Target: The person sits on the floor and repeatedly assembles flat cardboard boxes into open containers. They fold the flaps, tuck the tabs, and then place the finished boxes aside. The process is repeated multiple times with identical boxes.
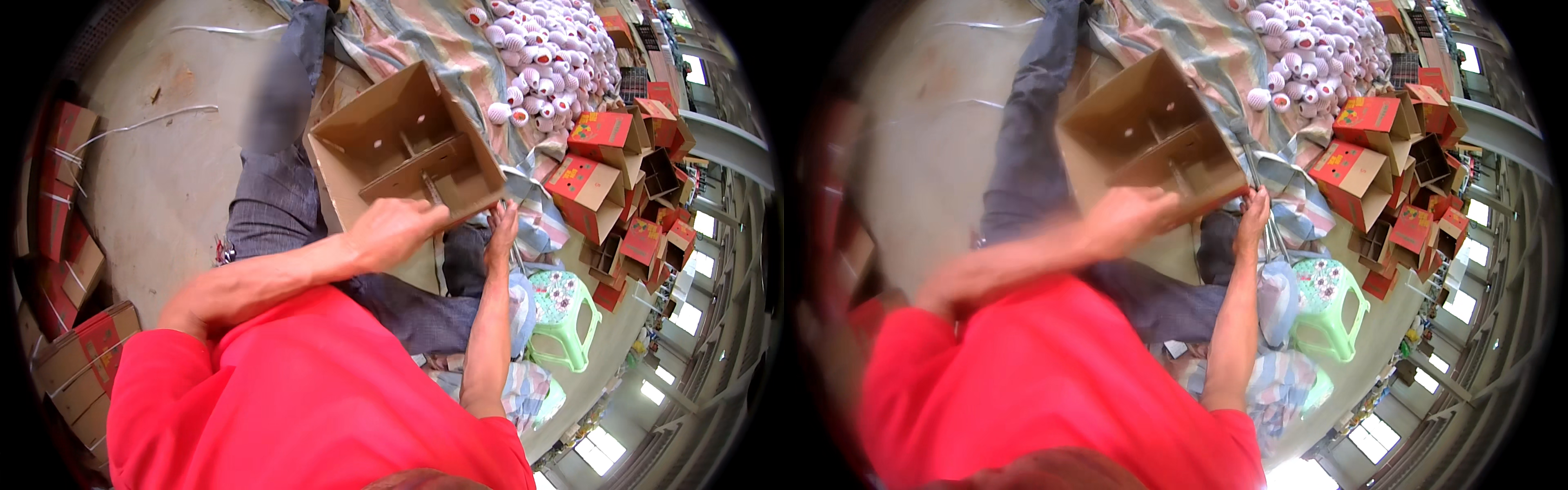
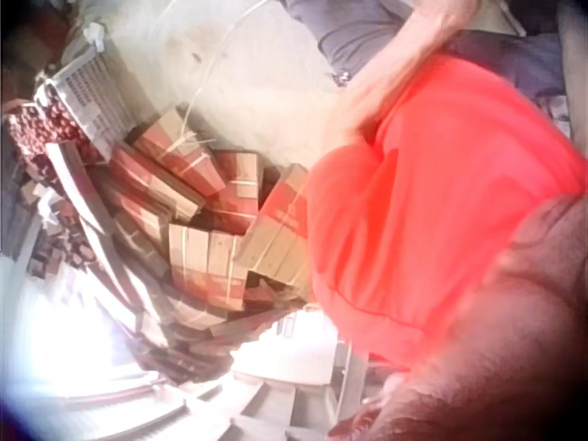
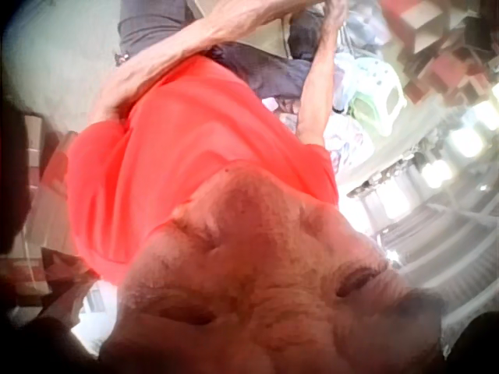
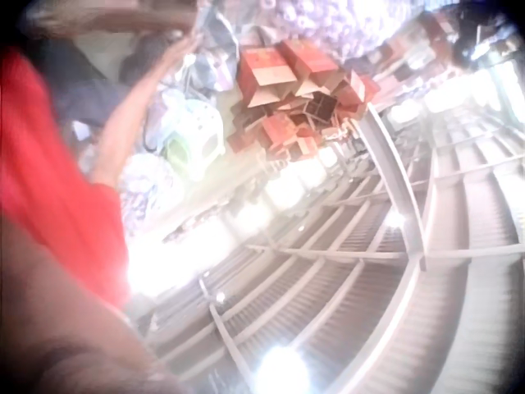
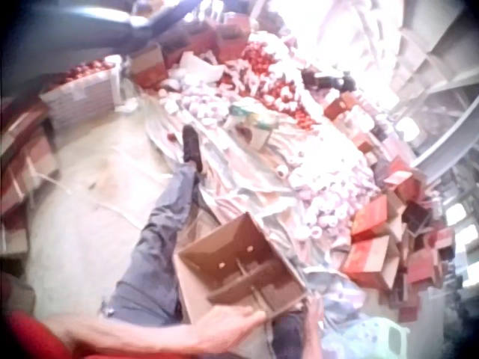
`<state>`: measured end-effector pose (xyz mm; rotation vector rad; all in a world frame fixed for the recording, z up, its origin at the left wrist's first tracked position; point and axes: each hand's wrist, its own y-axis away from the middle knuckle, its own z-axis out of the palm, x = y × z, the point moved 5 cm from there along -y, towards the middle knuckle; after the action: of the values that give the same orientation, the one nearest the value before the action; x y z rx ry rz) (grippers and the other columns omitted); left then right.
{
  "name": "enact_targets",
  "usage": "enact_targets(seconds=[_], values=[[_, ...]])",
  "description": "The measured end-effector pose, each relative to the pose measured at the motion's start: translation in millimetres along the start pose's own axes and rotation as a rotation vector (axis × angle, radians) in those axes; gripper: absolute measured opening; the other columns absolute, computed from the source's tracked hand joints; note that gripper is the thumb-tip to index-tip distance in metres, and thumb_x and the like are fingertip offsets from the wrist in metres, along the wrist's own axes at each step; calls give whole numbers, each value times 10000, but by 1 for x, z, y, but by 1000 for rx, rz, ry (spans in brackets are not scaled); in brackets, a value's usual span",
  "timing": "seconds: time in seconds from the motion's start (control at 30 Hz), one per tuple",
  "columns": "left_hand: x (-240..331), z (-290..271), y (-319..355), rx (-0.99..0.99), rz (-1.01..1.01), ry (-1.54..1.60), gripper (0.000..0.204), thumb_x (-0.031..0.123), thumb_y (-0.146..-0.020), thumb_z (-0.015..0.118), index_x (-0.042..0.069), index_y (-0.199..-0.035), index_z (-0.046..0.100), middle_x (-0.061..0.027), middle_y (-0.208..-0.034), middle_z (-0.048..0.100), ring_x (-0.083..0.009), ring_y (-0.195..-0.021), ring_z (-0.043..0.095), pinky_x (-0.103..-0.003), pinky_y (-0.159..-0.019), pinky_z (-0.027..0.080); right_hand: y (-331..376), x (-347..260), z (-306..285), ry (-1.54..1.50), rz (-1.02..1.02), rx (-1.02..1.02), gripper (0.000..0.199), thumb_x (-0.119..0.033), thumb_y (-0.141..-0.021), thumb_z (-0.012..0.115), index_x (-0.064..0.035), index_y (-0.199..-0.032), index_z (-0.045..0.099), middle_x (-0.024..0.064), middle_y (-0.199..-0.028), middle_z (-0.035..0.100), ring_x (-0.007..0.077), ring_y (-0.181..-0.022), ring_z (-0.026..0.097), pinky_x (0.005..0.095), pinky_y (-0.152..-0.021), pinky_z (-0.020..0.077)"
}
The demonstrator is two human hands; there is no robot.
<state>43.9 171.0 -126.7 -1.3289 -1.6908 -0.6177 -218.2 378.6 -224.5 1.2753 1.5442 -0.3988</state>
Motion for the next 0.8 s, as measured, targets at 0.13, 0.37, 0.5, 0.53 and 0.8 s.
enact_targets(seconds=[0.13, 0.37, 0.5, 0.53, 0.8], values=[[21, 20, 7, 11, 173, -284, 219, 136, -842, 676, 94, -1052, 628, -116, -862, 636, -304, -857, 712, -454, -693, 584, 11, -13, -3, -213, -134, -145, 820, -627, -1118, 333, -5, -1649, 283, 185, -1674, 381, 294, -1539, 376, 496, -1236, 298], [-59, 58, 36, -235, 272, -397, 202, 180, -882, 675, 96, -1065, 674, -115, -909, 671, -304, -861, 718, -433, -725, 585, 35, -33, 73, -133, -5, -466, 739, -465, -1102, 504, 12, -1631, 303, 244, -1622, 445, 335, -1463, 479, 436, -1207, 358], [-71, 53, 19, -440, 37, -209, 304, 219, -924, 670, 112, -1209, 653, -120, -1066, 675, -353, -948, 678, -483, -808, 538, 27, -16, 98, 288, -67, -430, 592, -270, -1062, 529, 50, -1553, 440, 302, -1499, 562, 395, -1394, 552, 419, -1163, 410], [-67, 39, 5, -375, -20, -344, 328, 233, -940, 667, 57, -1214, 631, -137, -1069, 678, -374, -978, 668, -502, -869, 515, 19, -9, 99, 346, -99, -391, 574, -251, -1053, 529, 43, -1541, 457, 301, -1470, 586, 413, -1368, 569, 435, -1149, 421], [-182, 44, -41, -528, -331, -761, 490, 107, -931, 569, -132, -1357, 526, -285, -1161, 732, -416, -1078, 727, -532, -906, 560, 31, -43, 112, 399, -179, -298, 502, -225, -1037, 526, 6, -1482, 541, 323, -1362, 647, 486, -1326, 577, 500, -1130, 438]])
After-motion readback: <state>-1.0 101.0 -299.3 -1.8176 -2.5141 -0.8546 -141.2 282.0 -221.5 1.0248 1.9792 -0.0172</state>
